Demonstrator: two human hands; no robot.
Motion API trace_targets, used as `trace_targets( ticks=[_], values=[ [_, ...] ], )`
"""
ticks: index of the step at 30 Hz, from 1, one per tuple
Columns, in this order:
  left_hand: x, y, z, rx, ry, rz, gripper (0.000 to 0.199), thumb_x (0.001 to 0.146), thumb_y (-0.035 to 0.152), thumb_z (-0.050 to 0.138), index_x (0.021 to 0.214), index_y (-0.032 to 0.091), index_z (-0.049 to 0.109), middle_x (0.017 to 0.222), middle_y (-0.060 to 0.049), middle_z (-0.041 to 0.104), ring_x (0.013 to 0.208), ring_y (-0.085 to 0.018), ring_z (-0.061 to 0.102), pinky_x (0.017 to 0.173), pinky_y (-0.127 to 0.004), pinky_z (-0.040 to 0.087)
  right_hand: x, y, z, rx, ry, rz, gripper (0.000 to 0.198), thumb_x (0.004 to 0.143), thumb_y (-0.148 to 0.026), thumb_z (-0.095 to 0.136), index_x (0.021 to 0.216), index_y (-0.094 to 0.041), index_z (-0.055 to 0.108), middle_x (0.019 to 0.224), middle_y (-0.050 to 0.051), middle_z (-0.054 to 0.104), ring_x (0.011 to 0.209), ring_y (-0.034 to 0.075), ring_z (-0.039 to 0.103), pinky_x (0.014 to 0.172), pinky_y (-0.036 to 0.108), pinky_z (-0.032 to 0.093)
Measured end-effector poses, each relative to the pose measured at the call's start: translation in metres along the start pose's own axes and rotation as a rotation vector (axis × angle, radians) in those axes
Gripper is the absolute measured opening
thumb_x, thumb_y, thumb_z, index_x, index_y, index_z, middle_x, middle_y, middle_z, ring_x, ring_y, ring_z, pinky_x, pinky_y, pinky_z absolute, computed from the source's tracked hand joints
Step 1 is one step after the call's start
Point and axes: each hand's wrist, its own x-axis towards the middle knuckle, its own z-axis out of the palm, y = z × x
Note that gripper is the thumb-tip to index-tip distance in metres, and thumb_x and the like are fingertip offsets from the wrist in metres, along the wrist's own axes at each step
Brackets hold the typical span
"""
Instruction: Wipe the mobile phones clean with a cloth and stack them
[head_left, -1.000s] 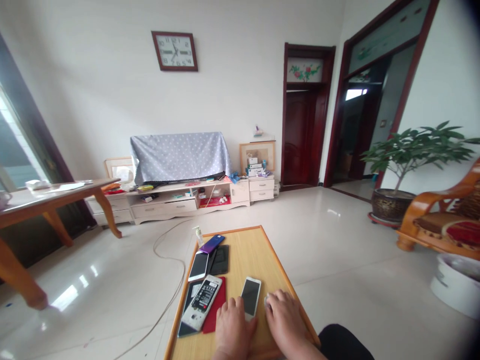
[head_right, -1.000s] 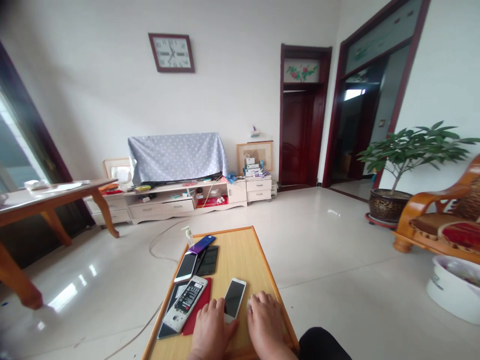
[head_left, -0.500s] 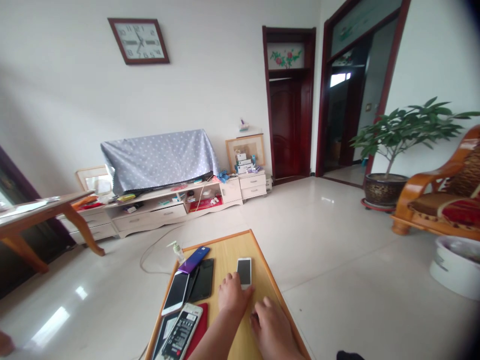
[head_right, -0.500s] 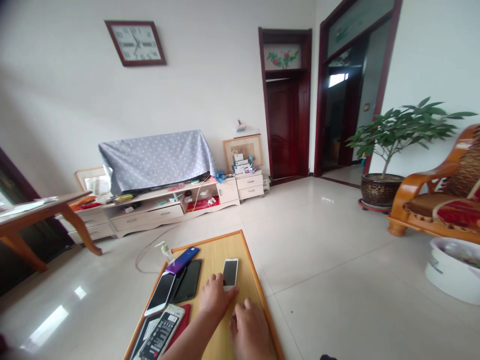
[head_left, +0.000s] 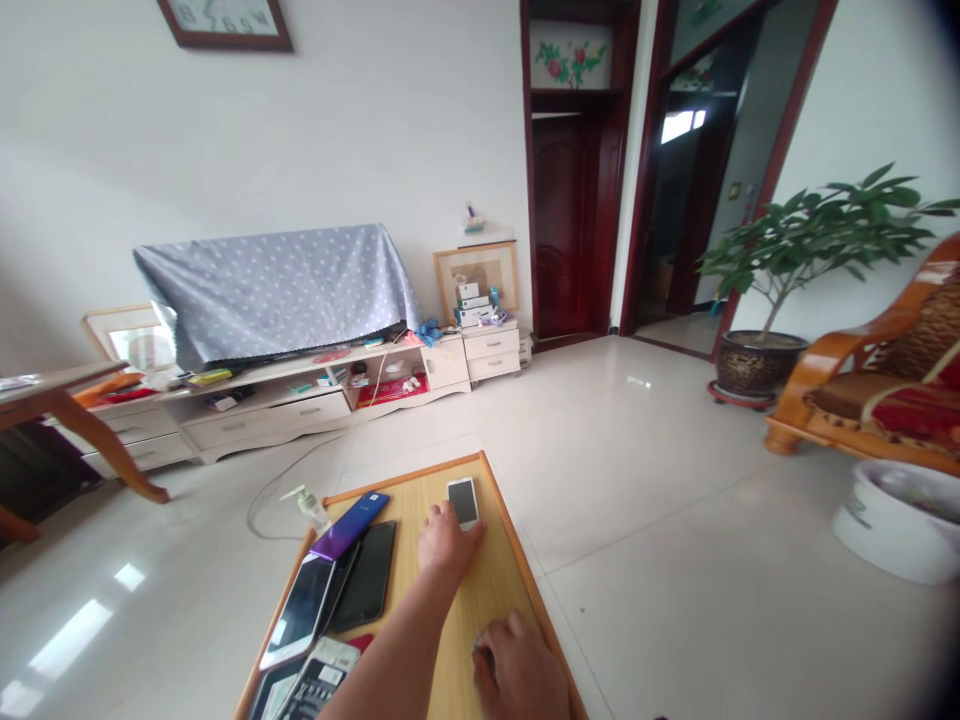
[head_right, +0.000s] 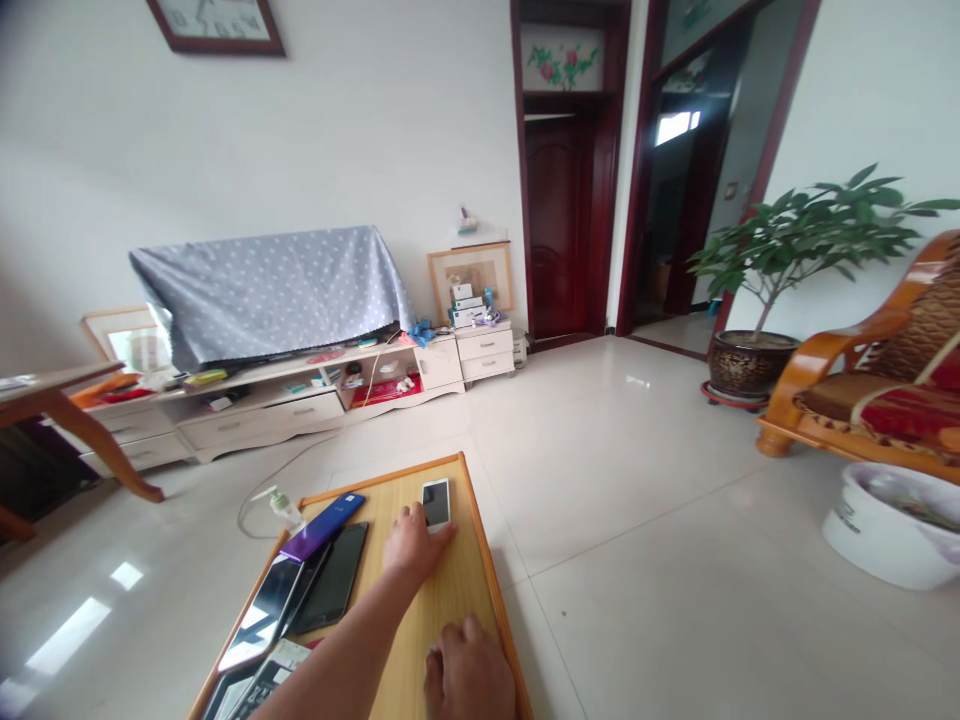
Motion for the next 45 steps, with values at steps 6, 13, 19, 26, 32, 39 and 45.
trace_targets(
  ticks=[6, 13, 19, 26, 32, 39, 45],
  values=[
    [-0.001, 0.0, -0.001, -0.006, -0.005, -0.006, 0.061, 0.082, 0.069, 0.051, 0.116, 0.018, 0.052, 0.121, -0.014, 0.058, 0.113, -0.031, 0.059, 0.087, -0.037, 0.044, -0.001, -0.003, -0.006, 0.02, -0.003, 0.006, 0.014, 0.09, -0.025, 0.053, 0.087, -0.026, 0.066, 0.093, 0.002, 0.064, 0.083, 0.018, 0.064, 0.068, 0.027, 0.039],
    [-0.021, -0.021, -0.018, -0.009, -0.013, -0.01, 0.057, 0.086, 0.067, 0.048, 0.119, 0.021, 0.054, 0.125, -0.014, 0.058, 0.115, -0.03, 0.057, 0.091, -0.038, 0.042, -0.012, -0.011, -0.004, 0.0, 0.032, -0.035, 0.017, 0.094, -0.026, 0.05, 0.087, -0.026, 0.066, 0.093, 0.002, 0.064, 0.083, 0.017, 0.063, 0.069, 0.027, 0.039],
    [-0.035, -0.073, -0.051, 0.042, 0.08, -0.03, 0.045, 0.092, 0.055, 0.045, 0.122, 0.024, 0.054, 0.129, -0.012, 0.057, 0.123, -0.031, 0.05, 0.099, -0.041, 0.037, -0.019, -0.014, 0.006, -0.004, 0.069, -0.073, 0.016, 0.095, -0.025, 0.051, 0.085, -0.026, 0.064, 0.091, 0.003, 0.064, 0.085, 0.018, 0.063, 0.071, 0.028, 0.039],
    [-0.017, -0.151, -0.091, 0.11, 0.171, -0.169, 0.046, 0.089, 0.052, 0.048, 0.127, 0.025, 0.049, 0.137, -0.013, 0.053, 0.131, -0.034, 0.042, 0.105, -0.047, 0.031, -0.017, -0.013, 0.017, -0.026, 0.067, -0.088, 0.019, 0.095, -0.028, 0.051, 0.082, -0.027, 0.064, 0.09, 0.003, 0.065, 0.08, 0.018, 0.063, 0.067, 0.028, 0.041],
    [0.004, -0.197, -0.094, 0.116, 0.139, -0.235, 0.059, 0.083, 0.053, 0.057, 0.127, 0.015, 0.047, 0.133, -0.018, 0.055, 0.125, -0.037, 0.044, 0.101, -0.046, 0.033, -0.009, -0.006, 0.031, -0.034, 0.053, -0.104, 0.018, 0.094, -0.032, 0.051, 0.084, -0.029, 0.065, 0.09, 0.003, 0.066, 0.08, 0.018, 0.065, 0.066, 0.028, 0.043],
    [0.02, -0.213, -0.082, 0.091, 0.098, -0.29, 0.068, 0.08, 0.063, 0.055, 0.129, 0.016, 0.045, 0.134, -0.018, 0.056, 0.124, -0.038, 0.047, 0.1, -0.05, 0.034, -0.006, -0.003, 0.038, -0.039, 0.047, -0.091, 0.019, 0.094, -0.034, 0.051, 0.084, -0.03, 0.066, 0.091, 0.002, 0.067, 0.08, 0.018, 0.066, 0.063, 0.028, 0.042],
    [0.026, -0.208, -0.083, 0.092, 0.1, -0.315, 0.068, 0.074, 0.063, 0.06, 0.124, 0.018, 0.049, 0.138, -0.02, 0.053, 0.129, -0.038, 0.045, 0.101, -0.05, 0.034, -0.004, -0.005, 0.036, -0.048, 0.039, -0.087, 0.022, 0.096, -0.036, 0.049, 0.085, -0.029, 0.066, 0.091, 0.004, 0.066, 0.079, 0.019, 0.064, 0.066, 0.029, 0.042]
  ],
)
